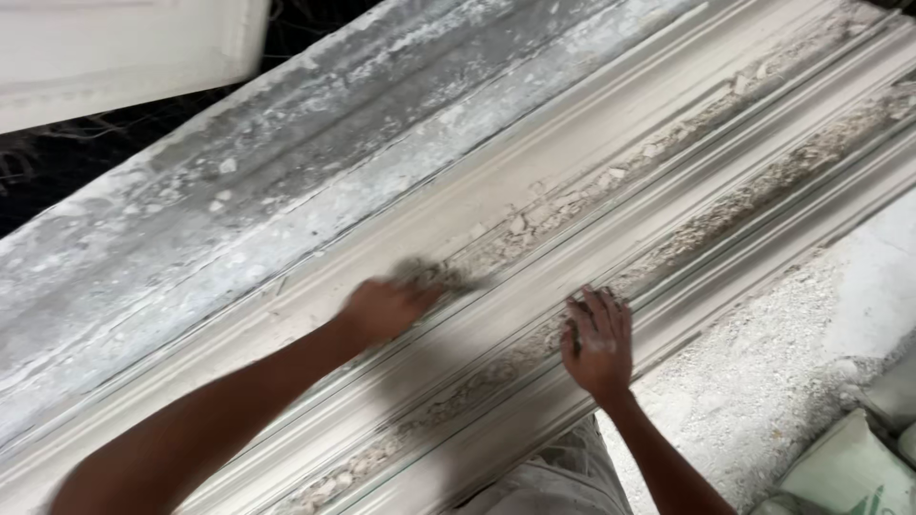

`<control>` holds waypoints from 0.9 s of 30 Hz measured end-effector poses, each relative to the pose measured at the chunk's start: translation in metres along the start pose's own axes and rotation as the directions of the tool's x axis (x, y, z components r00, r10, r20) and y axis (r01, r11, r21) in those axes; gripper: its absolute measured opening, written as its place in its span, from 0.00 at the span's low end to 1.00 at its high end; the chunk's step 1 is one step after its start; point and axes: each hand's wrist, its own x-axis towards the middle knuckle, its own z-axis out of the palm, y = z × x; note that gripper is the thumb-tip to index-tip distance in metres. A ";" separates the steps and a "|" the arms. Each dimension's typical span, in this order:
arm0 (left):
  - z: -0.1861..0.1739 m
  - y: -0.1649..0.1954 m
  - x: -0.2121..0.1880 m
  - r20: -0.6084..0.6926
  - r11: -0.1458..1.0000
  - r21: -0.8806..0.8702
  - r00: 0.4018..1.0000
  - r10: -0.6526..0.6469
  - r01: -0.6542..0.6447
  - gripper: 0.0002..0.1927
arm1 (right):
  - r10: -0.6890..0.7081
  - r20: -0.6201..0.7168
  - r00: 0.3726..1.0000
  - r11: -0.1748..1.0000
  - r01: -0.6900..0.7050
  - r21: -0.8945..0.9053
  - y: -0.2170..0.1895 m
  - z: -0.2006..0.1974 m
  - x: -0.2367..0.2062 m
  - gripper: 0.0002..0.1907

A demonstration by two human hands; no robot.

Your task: The person scrapes dried plaster residue out of the grooves of decorative cornice moldings using a small handheld scraper, working along each molding piece section by section and moving finished pieces aside to reach the next one.

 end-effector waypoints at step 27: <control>-0.036 0.021 0.218 0.186 0.980 0.104 0.965 -0.186 0.169 0.26 | -0.084 -0.052 0.995 0.995 0.081 -0.056 0.459 -0.061 0.175 0.23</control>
